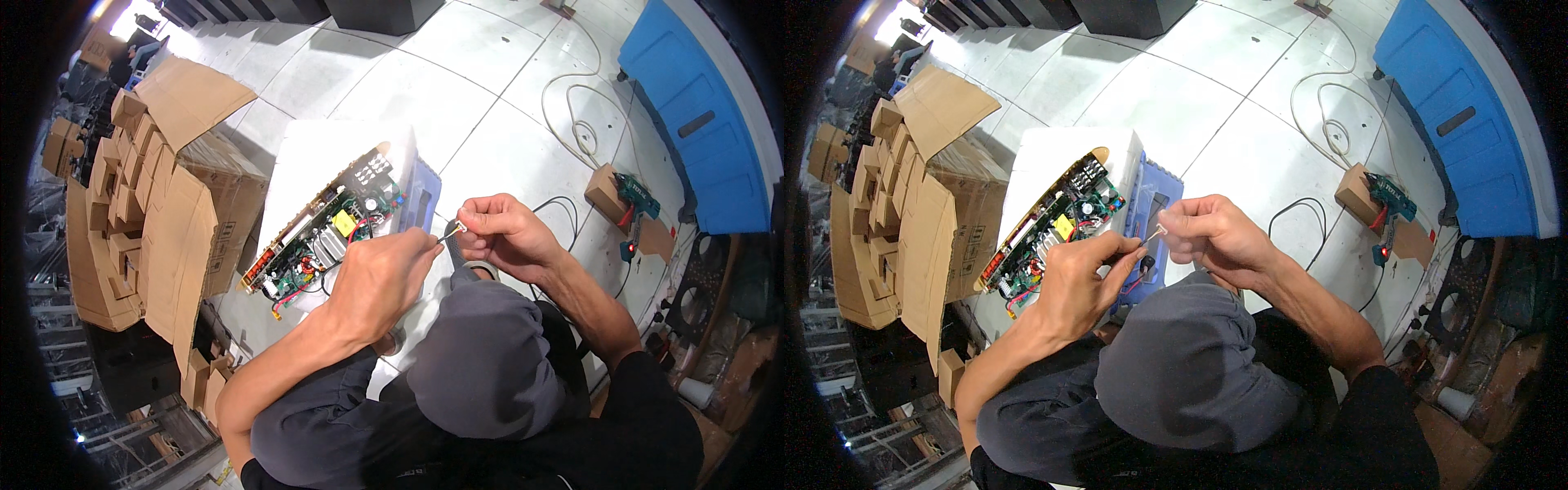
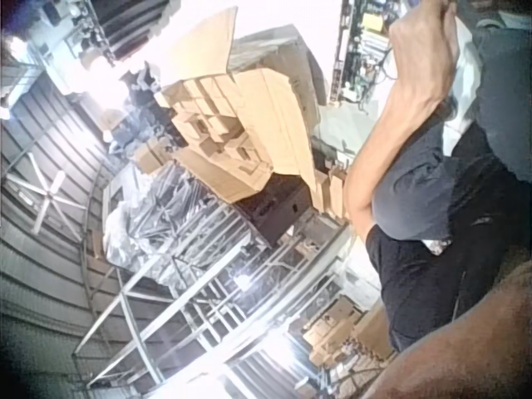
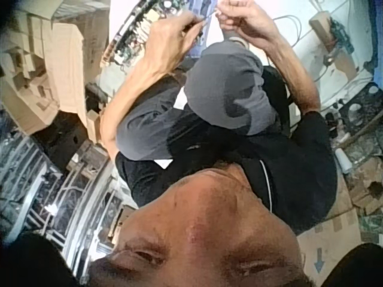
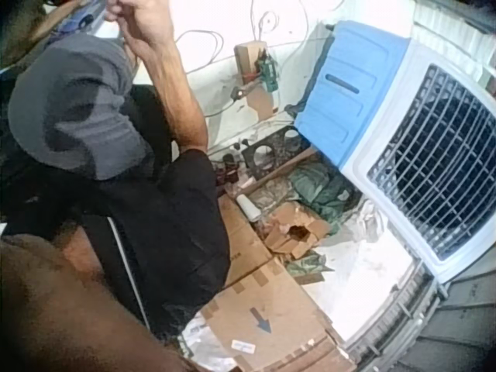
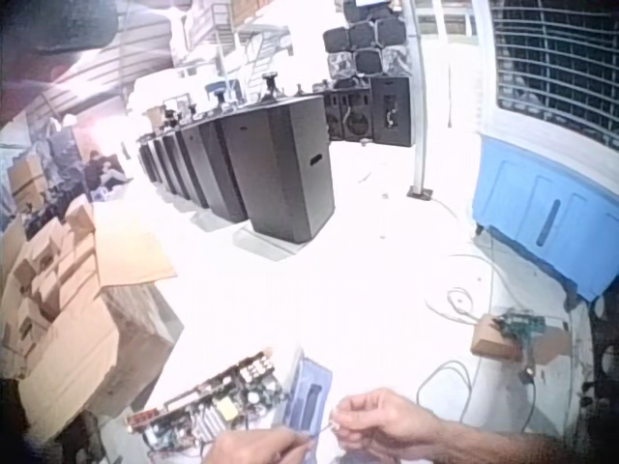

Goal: The person unpacks a circuit board from a box, removes protective packaging, and uses a soldering iron to work on the board's components. The person handles wires and adjusts parts on the board while seated on the floor.

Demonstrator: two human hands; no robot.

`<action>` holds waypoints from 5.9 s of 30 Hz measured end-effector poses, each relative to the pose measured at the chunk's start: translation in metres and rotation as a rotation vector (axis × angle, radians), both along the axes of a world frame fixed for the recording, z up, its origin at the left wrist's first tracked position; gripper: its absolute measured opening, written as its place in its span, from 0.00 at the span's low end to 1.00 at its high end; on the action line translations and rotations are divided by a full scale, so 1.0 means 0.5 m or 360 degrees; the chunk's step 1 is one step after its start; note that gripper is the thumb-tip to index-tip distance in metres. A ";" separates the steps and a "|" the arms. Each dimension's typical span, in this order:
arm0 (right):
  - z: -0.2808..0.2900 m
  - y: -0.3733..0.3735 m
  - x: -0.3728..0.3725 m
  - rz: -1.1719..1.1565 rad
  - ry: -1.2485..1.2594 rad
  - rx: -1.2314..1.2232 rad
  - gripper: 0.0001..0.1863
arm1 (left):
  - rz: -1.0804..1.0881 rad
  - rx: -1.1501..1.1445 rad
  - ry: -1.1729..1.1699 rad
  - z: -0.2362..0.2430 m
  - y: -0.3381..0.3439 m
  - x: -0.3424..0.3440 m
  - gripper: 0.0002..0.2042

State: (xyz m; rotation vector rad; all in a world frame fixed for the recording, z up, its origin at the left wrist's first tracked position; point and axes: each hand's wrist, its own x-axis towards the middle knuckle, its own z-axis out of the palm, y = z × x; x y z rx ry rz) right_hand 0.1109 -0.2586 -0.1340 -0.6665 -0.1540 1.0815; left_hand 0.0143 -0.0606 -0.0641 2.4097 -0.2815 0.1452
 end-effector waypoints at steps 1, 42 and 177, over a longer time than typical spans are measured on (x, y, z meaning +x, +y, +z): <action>0.002 0.003 -0.004 0.0013 0.0052 0.0007 0.10 | -0.0010 0.0023 0.0018 -0.001 0.002 0.000 0.06; -0.412 -0.744 0.103 -0.1190 -0.0789 -0.2889 0.24 | 0.0176 -0.0061 0.0072 0.023 -0.010 -0.006 0.09; 0.044 -0.131 -0.184 -0.0611 -0.1666 -0.1106 0.21 | 0.0397 -0.0320 0.0296 0.014 -0.003 0.009 0.10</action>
